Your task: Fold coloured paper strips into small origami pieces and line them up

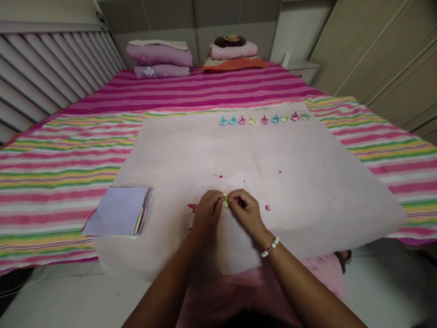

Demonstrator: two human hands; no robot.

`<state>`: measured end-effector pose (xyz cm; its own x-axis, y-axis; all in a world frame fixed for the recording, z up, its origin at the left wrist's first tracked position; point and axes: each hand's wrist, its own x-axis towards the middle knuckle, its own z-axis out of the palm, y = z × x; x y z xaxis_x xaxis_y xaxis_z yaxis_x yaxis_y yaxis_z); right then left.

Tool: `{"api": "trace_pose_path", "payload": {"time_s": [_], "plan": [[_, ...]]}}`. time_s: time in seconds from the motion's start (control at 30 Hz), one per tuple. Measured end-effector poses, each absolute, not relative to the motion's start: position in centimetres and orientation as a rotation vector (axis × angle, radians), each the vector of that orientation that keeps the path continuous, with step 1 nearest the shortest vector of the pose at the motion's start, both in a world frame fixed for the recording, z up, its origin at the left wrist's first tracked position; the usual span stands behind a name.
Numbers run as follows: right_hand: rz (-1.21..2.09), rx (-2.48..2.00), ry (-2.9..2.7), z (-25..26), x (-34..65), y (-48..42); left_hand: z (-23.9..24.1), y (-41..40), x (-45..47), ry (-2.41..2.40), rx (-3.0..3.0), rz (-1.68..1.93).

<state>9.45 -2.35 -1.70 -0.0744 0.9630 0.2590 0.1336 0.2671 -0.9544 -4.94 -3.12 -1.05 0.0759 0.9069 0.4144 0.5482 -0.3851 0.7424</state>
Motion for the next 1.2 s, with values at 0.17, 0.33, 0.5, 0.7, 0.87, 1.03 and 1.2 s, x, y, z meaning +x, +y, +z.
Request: {"api": "trace_pose_path", "payload": {"time_s": [0.17,0.33,0.5,0.7,0.87,1.03,1.2], "plan": [[0.982,-1.100,-1.442,-1.8,9.4,-2.5,-1.4,-3.3,-4.8,1.460,1.948,1.279],[0.988,-1.120,-1.411,-1.9,9.5,-2.7,-1.3,-3.8,-4.9,1.526,1.849,1.357],[0.973,-1.118,-1.407,-1.6,9.4,-2.7,-1.2,-4.0,-4.5,1.544,1.795,1.360],[0.957,-1.108,-1.411,-1.5,9.3,-2.5,-1.2,-3.6,-3.5,1.618,1.737,1.394],[0.955,-1.092,-1.404,-1.8,9.5,-2.6,-1.3,-3.7,-3.6,1.649,1.671,1.422],[0.948,-1.085,-1.395,-2.0,9.6,-2.6,-1.1,-4.0,-4.1,1.613,1.700,1.396],[0.911,-1.041,-1.422,-1.8,9.7,-2.4,-0.7,-4.0,-4.2,1.521,1.948,1.322]]}}
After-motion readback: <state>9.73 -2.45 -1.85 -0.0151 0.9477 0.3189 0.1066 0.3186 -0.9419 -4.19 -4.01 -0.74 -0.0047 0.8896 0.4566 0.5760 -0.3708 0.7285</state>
